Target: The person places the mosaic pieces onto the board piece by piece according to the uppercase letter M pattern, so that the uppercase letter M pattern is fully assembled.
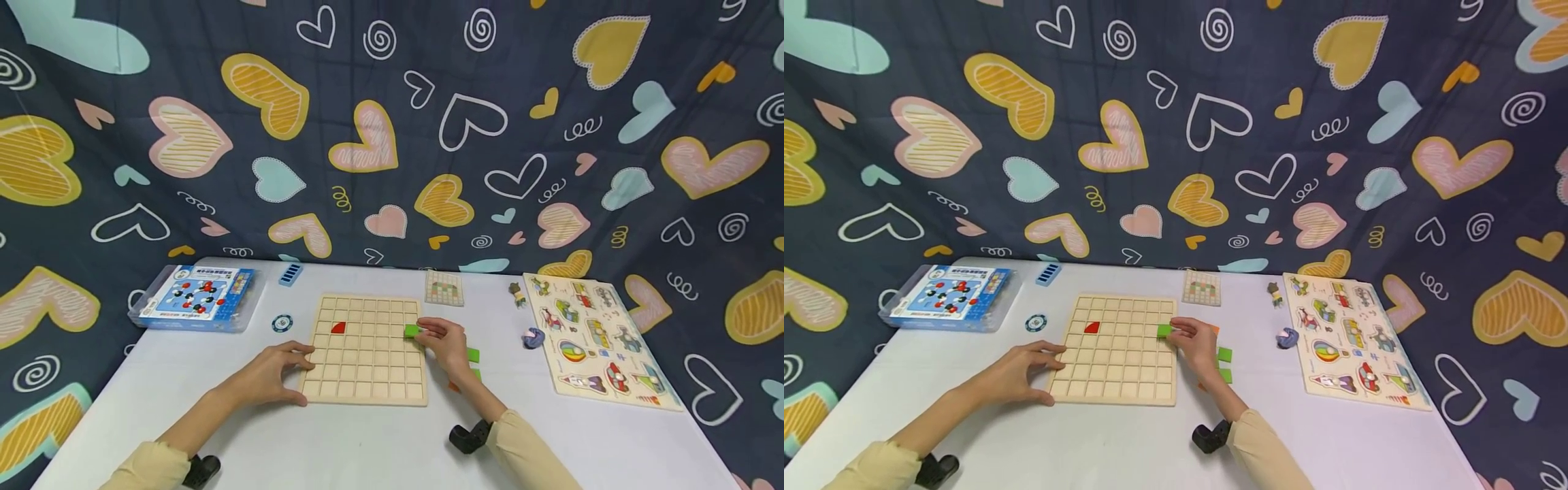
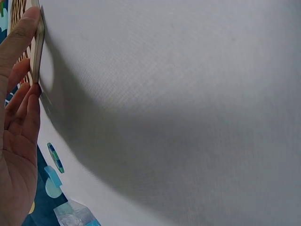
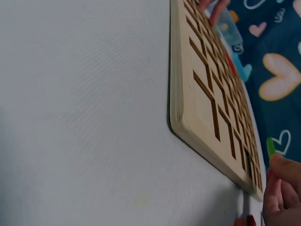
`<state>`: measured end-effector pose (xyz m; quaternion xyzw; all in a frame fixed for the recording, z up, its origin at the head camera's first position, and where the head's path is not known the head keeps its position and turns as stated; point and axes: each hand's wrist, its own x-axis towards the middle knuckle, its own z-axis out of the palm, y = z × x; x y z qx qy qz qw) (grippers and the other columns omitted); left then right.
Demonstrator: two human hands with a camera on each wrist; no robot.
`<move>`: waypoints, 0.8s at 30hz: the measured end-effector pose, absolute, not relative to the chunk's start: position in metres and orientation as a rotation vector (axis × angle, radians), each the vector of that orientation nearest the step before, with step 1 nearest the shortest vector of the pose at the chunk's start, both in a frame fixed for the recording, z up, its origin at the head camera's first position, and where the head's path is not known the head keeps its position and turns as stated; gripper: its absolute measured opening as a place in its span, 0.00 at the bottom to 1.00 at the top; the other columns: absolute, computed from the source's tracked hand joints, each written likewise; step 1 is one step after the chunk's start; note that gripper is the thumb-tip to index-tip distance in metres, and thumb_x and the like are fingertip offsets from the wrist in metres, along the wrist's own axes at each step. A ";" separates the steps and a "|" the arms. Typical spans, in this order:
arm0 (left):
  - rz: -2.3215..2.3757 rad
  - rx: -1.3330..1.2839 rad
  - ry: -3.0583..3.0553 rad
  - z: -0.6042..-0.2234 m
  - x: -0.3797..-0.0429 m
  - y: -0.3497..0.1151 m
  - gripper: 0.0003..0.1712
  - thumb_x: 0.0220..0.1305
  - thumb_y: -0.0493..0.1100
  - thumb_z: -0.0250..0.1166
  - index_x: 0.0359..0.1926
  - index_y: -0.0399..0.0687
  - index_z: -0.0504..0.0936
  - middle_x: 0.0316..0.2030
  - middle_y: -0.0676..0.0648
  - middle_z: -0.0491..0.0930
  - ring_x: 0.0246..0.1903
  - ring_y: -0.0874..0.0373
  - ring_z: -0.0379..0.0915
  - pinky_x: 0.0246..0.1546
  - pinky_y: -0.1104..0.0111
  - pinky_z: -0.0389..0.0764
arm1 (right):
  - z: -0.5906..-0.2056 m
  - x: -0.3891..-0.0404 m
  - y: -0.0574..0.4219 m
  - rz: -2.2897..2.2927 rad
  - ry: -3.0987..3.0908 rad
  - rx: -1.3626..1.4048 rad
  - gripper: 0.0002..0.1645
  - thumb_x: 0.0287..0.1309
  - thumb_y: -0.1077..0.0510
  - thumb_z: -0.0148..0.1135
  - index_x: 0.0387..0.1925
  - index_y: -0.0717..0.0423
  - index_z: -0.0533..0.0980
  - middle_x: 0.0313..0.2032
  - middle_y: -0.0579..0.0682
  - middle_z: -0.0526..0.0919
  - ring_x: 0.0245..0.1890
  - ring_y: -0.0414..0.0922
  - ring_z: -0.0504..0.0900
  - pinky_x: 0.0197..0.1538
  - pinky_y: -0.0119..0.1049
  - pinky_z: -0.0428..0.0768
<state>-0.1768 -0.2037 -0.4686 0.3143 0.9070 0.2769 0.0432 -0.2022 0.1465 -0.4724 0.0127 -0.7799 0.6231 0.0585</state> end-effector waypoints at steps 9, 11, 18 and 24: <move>0.831 0.956 2.781 -0.468 -0.176 -0.203 0.34 0.37 0.59 0.79 0.45 0.45 0.85 0.56 0.41 0.75 0.57 0.42 0.70 0.57 0.46 0.70 | -0.481 -0.219 0.124 1.924 -2.375 0.112 0.17 0.47 0.74 0.68 0.43 0.70 0.80 0.40 0.62 0.85 0.38 0.53 0.85 0.39 0.31 0.84; 0.825 0.952 2.782 -0.469 -0.175 -0.205 0.34 0.37 0.60 0.79 0.45 0.46 0.85 0.56 0.41 0.76 0.56 0.41 0.70 0.57 0.45 0.71 | -0.481 -0.221 0.118 1.921 -2.391 0.138 0.17 0.47 0.74 0.68 0.43 0.70 0.80 0.40 0.62 0.85 0.38 0.53 0.85 0.40 0.31 0.84; 0.841 0.976 2.779 -0.470 -0.175 -0.206 0.34 0.38 0.60 0.78 0.45 0.46 0.85 0.56 0.42 0.76 0.56 0.42 0.71 0.56 0.46 0.72 | -0.484 -0.229 0.099 1.918 -2.387 0.292 0.18 0.46 0.73 0.69 0.43 0.72 0.80 0.39 0.64 0.85 0.38 0.56 0.85 0.41 0.33 0.84; 0.842 1.014 2.789 -0.469 -0.176 -0.204 0.34 0.38 0.59 0.78 0.45 0.45 0.85 0.56 0.42 0.76 0.56 0.43 0.71 0.56 0.47 0.72 | -0.488 -0.231 0.083 1.811 -2.409 0.414 0.17 0.46 0.74 0.69 0.42 0.73 0.80 0.38 0.64 0.85 0.37 0.56 0.85 0.39 0.32 0.84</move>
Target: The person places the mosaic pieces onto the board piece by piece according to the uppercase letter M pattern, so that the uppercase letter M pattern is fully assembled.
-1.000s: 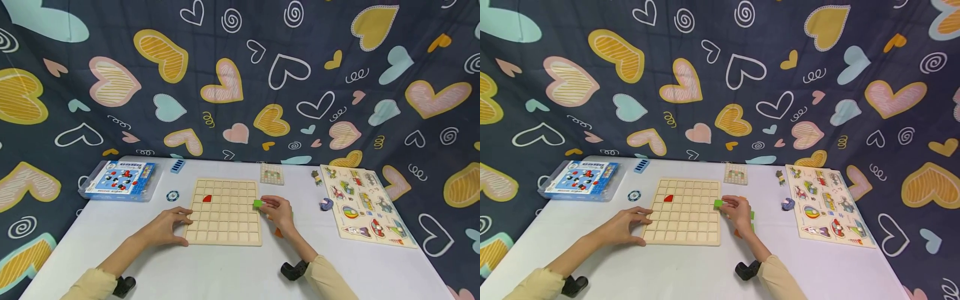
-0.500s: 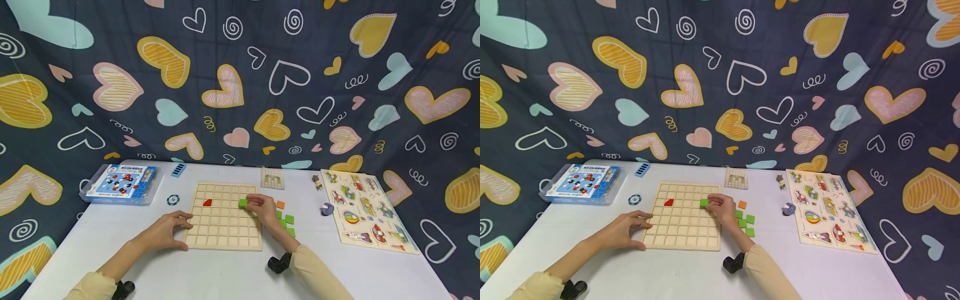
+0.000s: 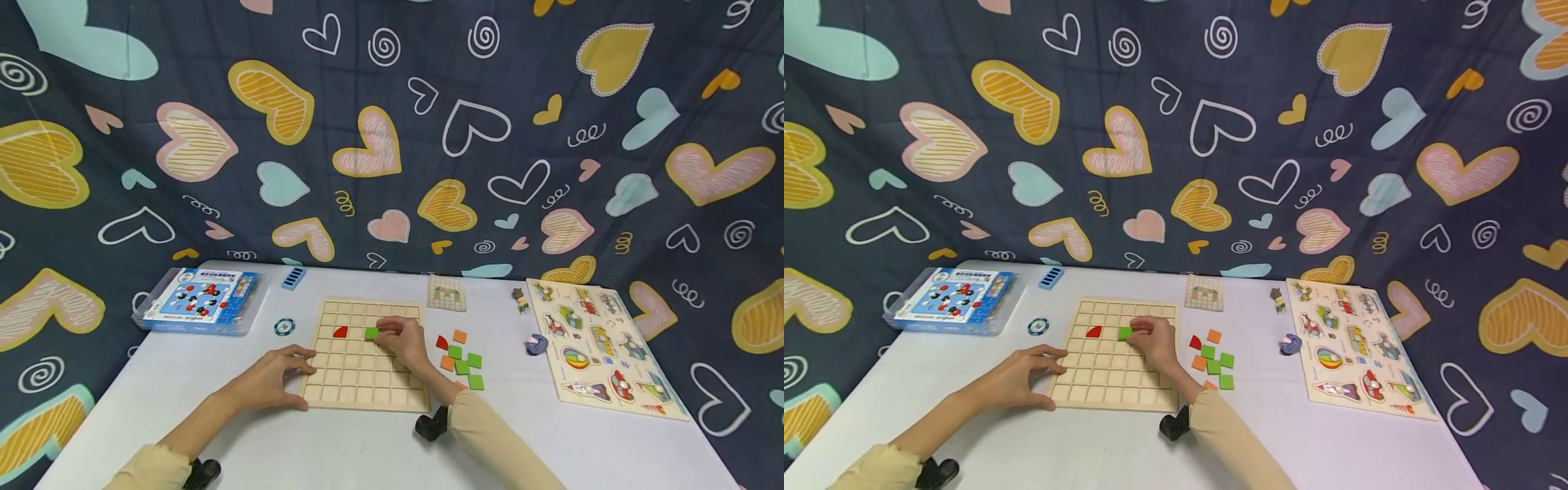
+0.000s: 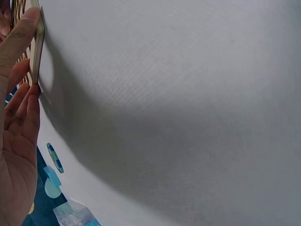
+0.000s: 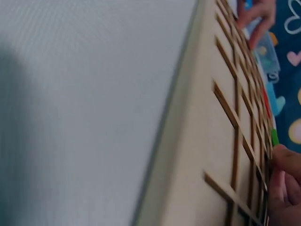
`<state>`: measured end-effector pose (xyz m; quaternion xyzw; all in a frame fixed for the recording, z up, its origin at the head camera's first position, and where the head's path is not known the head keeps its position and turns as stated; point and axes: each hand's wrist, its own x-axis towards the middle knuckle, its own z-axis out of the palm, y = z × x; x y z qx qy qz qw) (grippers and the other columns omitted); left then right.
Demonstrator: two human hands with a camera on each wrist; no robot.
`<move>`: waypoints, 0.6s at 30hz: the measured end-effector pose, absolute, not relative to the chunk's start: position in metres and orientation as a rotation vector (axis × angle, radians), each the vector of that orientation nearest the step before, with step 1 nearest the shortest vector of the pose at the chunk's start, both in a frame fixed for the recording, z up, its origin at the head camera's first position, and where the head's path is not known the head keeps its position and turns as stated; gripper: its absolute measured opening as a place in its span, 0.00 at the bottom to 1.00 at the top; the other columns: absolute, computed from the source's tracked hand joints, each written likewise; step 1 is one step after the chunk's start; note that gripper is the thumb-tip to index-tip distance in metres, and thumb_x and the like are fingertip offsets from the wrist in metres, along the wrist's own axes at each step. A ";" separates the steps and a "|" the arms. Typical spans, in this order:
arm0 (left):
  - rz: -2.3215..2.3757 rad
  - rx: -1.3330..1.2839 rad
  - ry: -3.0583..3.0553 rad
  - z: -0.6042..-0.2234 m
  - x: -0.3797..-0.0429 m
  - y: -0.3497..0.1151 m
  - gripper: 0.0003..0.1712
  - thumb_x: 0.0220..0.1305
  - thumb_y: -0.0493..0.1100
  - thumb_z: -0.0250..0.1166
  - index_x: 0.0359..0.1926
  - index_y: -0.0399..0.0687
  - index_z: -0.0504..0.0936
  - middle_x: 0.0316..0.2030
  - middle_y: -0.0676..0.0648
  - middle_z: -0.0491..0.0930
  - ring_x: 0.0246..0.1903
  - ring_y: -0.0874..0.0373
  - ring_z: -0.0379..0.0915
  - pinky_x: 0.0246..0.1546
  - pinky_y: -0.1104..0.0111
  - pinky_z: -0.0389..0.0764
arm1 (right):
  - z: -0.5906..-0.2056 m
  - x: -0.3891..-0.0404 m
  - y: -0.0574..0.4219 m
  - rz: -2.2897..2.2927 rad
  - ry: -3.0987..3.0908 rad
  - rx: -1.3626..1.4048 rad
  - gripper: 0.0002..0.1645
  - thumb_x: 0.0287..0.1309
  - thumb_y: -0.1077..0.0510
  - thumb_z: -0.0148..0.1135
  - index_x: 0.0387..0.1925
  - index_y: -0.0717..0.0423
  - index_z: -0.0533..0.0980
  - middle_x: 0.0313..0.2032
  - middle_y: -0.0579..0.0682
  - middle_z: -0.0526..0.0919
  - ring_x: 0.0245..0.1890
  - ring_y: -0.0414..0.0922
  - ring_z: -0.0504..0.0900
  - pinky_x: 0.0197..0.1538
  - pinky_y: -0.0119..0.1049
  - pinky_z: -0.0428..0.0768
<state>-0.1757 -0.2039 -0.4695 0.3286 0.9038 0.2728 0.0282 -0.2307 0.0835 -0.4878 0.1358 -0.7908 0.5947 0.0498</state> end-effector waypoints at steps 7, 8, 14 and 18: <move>0.853 1.017 2.787 -0.468 -0.176 -0.203 0.34 0.37 0.58 0.79 0.45 0.44 0.85 0.56 0.41 0.76 0.56 0.42 0.71 0.56 0.48 0.72 | -0.489 -0.229 0.065 1.693 -2.408 0.433 0.16 0.44 0.75 0.70 0.40 0.72 0.81 0.36 0.62 0.86 0.33 0.52 0.86 0.36 0.29 0.84; 0.854 1.014 2.787 -0.468 -0.176 -0.203 0.34 0.37 0.58 0.79 0.45 0.44 0.85 0.56 0.41 0.76 0.56 0.43 0.71 0.56 0.48 0.72 | -0.489 -0.230 0.063 1.684 -2.401 0.439 0.16 0.44 0.75 0.69 0.39 0.72 0.81 0.36 0.62 0.85 0.33 0.53 0.86 0.35 0.29 0.84; 0.848 1.004 2.786 -0.468 -0.175 -0.203 0.33 0.37 0.58 0.79 0.45 0.45 0.85 0.56 0.41 0.75 0.56 0.42 0.71 0.56 0.47 0.72 | -0.489 -0.233 0.058 1.668 -2.411 0.437 0.15 0.44 0.76 0.69 0.39 0.72 0.81 0.36 0.62 0.86 0.33 0.53 0.86 0.35 0.28 0.83; 0.848 0.993 2.786 -0.468 -0.175 -0.203 0.33 0.37 0.58 0.79 0.45 0.45 0.85 0.56 0.42 0.75 0.56 0.42 0.71 0.56 0.47 0.72 | -0.489 -0.234 0.056 1.639 -2.432 0.435 0.16 0.44 0.74 0.69 0.39 0.71 0.81 0.35 0.61 0.86 0.33 0.52 0.86 0.35 0.29 0.83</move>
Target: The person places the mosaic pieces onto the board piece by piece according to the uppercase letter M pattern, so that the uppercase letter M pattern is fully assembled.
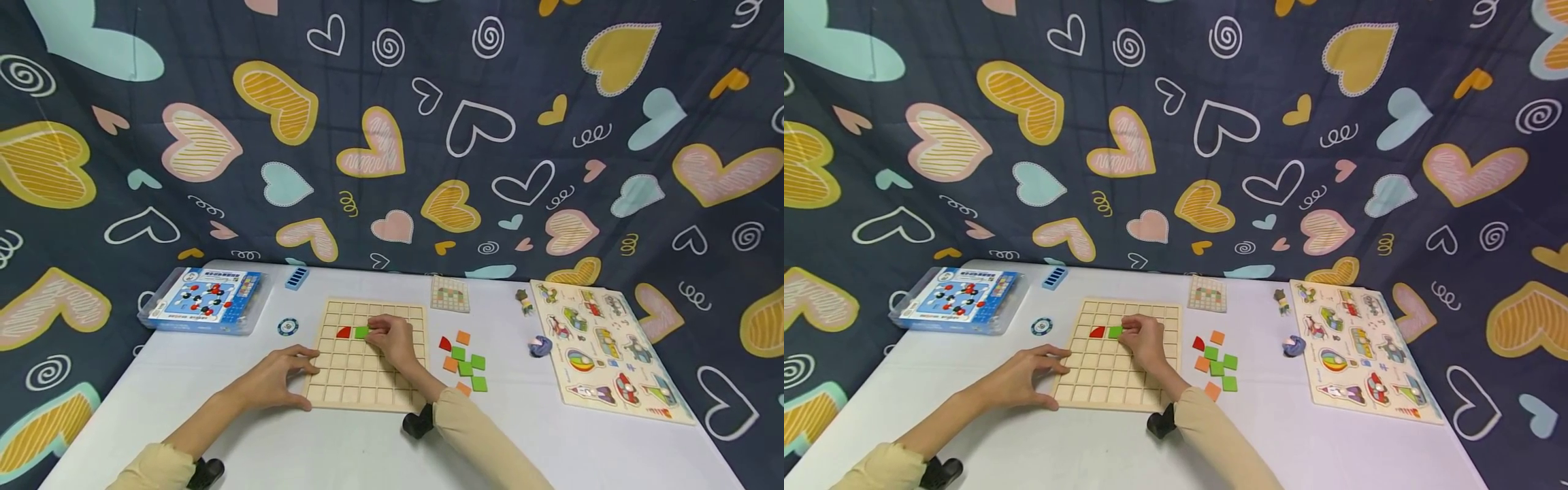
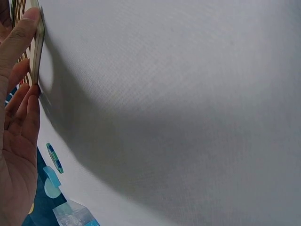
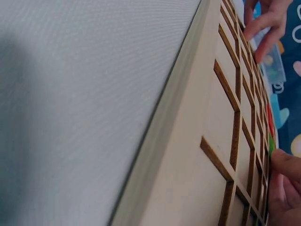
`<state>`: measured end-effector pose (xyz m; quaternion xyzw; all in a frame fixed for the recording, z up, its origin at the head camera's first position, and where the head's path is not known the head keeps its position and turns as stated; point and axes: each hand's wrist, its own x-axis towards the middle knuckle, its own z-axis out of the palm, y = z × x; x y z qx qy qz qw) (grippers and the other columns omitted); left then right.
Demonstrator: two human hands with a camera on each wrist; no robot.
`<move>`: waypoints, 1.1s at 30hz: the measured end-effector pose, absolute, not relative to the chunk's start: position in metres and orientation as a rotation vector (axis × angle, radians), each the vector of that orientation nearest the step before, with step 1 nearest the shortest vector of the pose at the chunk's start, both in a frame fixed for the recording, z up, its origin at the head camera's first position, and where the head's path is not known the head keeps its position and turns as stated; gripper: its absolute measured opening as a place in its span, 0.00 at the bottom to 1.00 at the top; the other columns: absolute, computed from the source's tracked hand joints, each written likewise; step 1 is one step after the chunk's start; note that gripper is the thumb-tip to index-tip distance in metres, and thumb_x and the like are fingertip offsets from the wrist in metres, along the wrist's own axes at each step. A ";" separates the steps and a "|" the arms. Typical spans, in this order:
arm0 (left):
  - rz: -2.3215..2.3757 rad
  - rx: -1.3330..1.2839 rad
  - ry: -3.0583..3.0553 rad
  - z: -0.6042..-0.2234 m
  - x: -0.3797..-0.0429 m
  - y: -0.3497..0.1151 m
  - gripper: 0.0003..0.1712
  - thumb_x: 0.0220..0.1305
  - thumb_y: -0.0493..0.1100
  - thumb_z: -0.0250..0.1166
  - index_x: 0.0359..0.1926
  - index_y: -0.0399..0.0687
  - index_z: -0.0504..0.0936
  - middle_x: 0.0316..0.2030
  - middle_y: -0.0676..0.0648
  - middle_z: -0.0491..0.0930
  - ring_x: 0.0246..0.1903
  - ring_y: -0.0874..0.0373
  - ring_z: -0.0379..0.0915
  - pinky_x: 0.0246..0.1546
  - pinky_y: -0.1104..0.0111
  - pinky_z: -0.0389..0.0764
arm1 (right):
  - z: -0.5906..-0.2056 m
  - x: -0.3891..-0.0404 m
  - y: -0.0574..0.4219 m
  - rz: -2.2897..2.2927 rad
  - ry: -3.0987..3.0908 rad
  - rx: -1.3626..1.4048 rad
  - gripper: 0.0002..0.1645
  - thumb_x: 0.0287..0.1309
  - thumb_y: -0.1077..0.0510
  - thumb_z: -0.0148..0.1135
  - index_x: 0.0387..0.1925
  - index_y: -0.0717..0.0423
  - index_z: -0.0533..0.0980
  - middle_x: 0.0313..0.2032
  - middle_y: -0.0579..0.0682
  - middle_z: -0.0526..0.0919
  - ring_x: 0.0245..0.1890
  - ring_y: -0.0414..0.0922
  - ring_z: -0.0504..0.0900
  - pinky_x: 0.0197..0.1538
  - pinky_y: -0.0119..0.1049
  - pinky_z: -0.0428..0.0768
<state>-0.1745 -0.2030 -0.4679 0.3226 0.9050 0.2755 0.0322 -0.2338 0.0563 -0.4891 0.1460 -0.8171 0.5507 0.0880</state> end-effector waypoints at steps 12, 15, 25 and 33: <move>0.854 0.970 2.774 -0.468 -0.175 -0.203 0.34 0.37 0.57 0.79 0.45 0.45 0.85 0.56 0.42 0.75 0.56 0.44 0.71 0.57 0.49 0.72 | -0.484 -0.233 0.053 1.803 -2.400 0.378 0.15 0.46 0.75 0.68 0.40 0.74 0.79 0.36 0.65 0.84 0.36 0.56 0.85 0.37 0.31 0.84; 0.851 0.966 2.775 -0.468 -0.174 -0.203 0.34 0.37 0.57 0.79 0.45 0.45 0.85 0.56 0.42 0.75 0.56 0.44 0.71 0.57 0.48 0.72 | -0.482 -0.233 0.054 1.902 -2.371 0.361 0.15 0.47 0.75 0.67 0.41 0.75 0.78 0.37 0.68 0.84 0.37 0.59 0.85 0.39 0.35 0.85; 0.834 0.972 2.792 -0.467 -0.175 -0.202 0.33 0.36 0.57 0.80 0.45 0.45 0.85 0.56 0.42 0.76 0.56 0.44 0.71 0.57 0.49 0.72 | -0.458 -0.221 0.080 2.026 -2.383 0.309 0.16 0.52 0.75 0.64 0.44 0.78 0.76 0.41 0.72 0.81 0.42 0.63 0.82 0.45 0.39 0.84; 0.839 0.955 2.781 -0.468 -0.175 -0.202 0.34 0.37 0.58 0.79 0.46 0.45 0.85 0.57 0.43 0.75 0.56 0.44 0.71 0.56 0.48 0.72 | -0.467 -0.218 0.122 1.982 -2.394 0.178 0.16 0.51 0.73 0.66 0.45 0.74 0.77 0.42 0.69 0.82 0.42 0.57 0.84 0.43 0.33 0.83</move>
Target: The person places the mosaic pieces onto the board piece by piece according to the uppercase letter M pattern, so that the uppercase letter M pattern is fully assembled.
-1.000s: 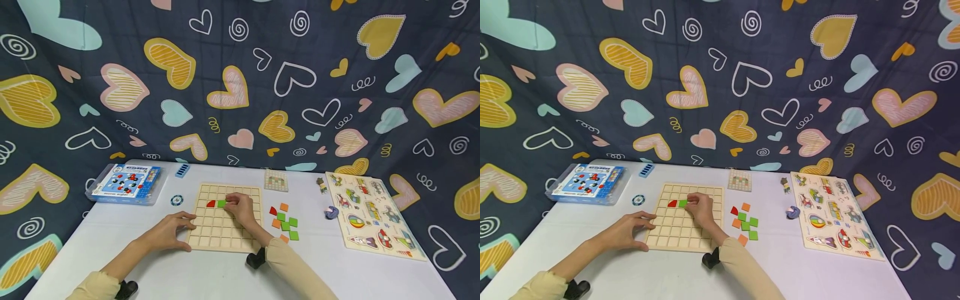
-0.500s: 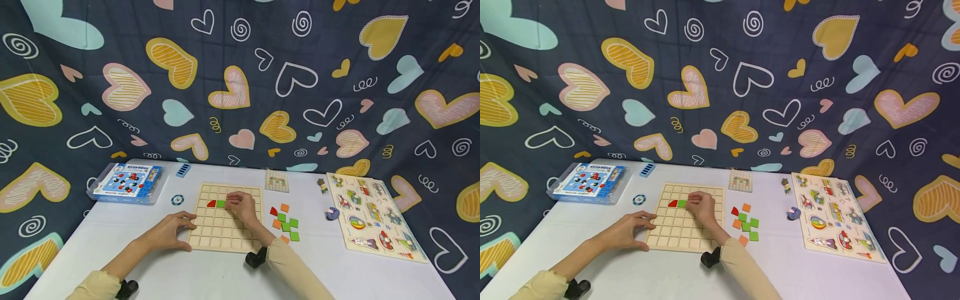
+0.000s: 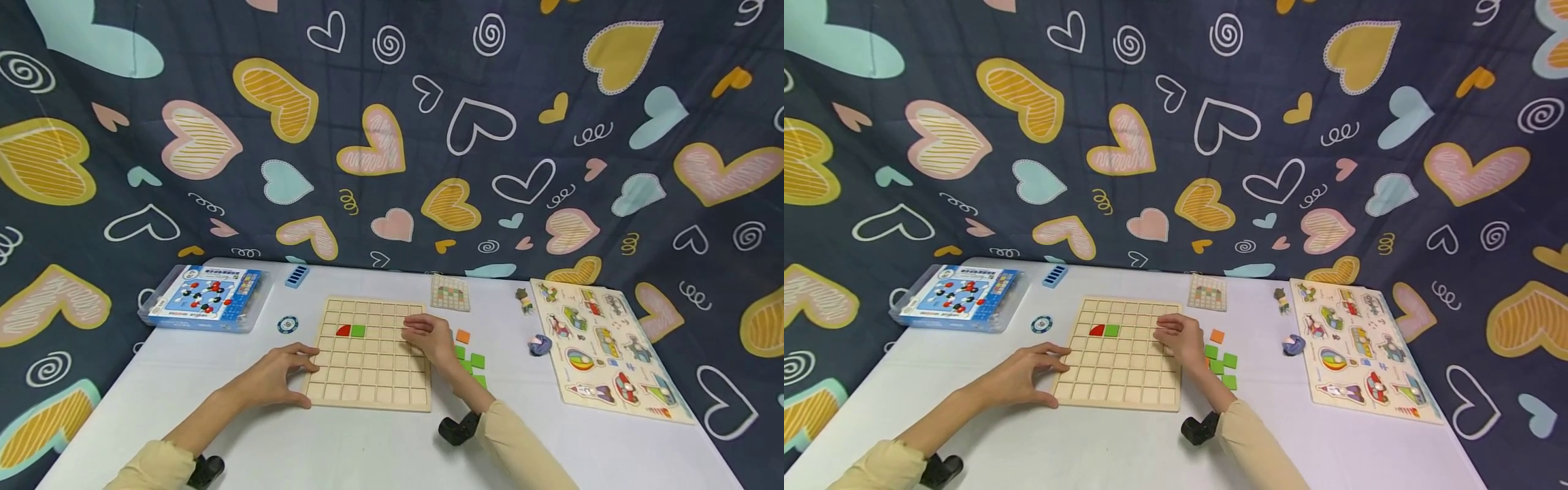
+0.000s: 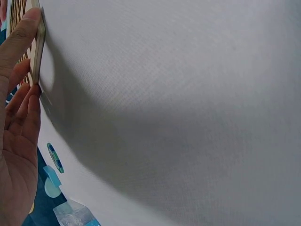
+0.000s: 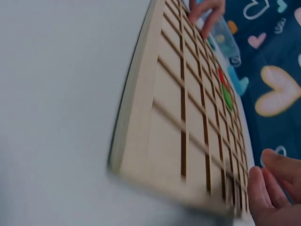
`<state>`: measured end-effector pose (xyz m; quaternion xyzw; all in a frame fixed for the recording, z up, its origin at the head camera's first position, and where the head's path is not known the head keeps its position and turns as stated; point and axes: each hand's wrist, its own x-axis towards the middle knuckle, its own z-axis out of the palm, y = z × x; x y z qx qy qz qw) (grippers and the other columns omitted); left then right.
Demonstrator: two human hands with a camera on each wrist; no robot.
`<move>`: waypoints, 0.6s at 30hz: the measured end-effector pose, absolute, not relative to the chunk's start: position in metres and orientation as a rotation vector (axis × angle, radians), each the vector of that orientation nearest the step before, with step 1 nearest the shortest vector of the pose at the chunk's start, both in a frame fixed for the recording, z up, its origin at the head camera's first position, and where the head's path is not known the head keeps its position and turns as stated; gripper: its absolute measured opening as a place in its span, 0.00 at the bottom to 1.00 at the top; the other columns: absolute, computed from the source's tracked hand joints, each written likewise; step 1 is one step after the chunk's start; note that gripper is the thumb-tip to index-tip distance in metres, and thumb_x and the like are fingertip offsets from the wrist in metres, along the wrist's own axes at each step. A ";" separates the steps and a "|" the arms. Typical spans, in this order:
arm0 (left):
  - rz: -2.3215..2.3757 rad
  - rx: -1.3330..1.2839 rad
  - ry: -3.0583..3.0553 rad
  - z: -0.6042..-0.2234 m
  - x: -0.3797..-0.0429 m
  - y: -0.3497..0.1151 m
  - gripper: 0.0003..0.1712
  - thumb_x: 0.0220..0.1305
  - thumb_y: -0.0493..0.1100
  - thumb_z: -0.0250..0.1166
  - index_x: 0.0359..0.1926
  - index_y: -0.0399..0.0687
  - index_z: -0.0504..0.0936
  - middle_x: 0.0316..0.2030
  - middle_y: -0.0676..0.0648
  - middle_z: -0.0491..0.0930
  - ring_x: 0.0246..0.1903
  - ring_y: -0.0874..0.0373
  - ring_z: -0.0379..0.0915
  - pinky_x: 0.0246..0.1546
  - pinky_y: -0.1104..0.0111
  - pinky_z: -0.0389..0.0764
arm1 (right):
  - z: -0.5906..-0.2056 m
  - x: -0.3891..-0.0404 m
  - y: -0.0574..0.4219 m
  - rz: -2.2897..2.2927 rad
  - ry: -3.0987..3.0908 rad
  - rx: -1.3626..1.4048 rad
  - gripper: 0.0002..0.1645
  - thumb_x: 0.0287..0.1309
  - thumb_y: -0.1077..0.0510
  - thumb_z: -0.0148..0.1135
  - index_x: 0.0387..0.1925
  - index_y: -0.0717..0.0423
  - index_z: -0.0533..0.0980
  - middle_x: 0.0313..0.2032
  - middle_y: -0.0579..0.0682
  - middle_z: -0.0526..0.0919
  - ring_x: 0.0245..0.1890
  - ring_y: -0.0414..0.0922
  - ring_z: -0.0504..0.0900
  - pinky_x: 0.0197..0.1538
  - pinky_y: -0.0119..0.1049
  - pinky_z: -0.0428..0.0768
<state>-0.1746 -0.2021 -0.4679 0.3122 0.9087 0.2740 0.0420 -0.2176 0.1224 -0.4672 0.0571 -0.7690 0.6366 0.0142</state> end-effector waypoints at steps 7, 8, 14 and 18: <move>0.837 0.962 2.783 -0.467 -0.174 -0.203 0.34 0.37 0.58 0.79 0.46 0.45 0.85 0.57 0.42 0.75 0.56 0.43 0.71 0.56 0.48 0.73 | -0.464 -0.208 0.169 1.927 -2.429 0.038 0.17 0.51 0.72 0.67 0.45 0.71 0.79 0.43 0.66 0.83 0.42 0.53 0.84 0.41 0.30 0.83; 0.837 0.964 2.784 -0.467 -0.174 -0.203 0.34 0.37 0.58 0.79 0.46 0.45 0.85 0.57 0.42 0.75 0.56 0.43 0.71 0.56 0.48 0.72 | -0.463 -0.207 0.176 1.914 -2.439 0.024 0.17 0.51 0.72 0.67 0.45 0.70 0.79 0.44 0.66 0.83 0.42 0.53 0.84 0.42 0.30 0.83; 0.837 0.968 2.780 -0.468 -0.176 -0.203 0.34 0.37 0.58 0.79 0.46 0.45 0.85 0.57 0.41 0.75 0.56 0.43 0.71 0.56 0.48 0.72 | -0.456 -0.196 0.216 1.811 -2.495 -0.017 0.17 0.54 0.70 0.66 0.47 0.70 0.78 0.46 0.66 0.82 0.44 0.53 0.83 0.43 0.27 0.82; 0.841 0.970 2.779 -0.468 -0.176 -0.203 0.34 0.37 0.58 0.79 0.46 0.45 0.85 0.57 0.41 0.75 0.56 0.43 0.71 0.56 0.48 0.72 | -0.453 -0.184 0.238 1.785 -2.510 -0.021 0.17 0.56 0.69 0.65 0.48 0.70 0.77 0.47 0.67 0.81 0.42 0.45 0.84 0.42 0.23 0.80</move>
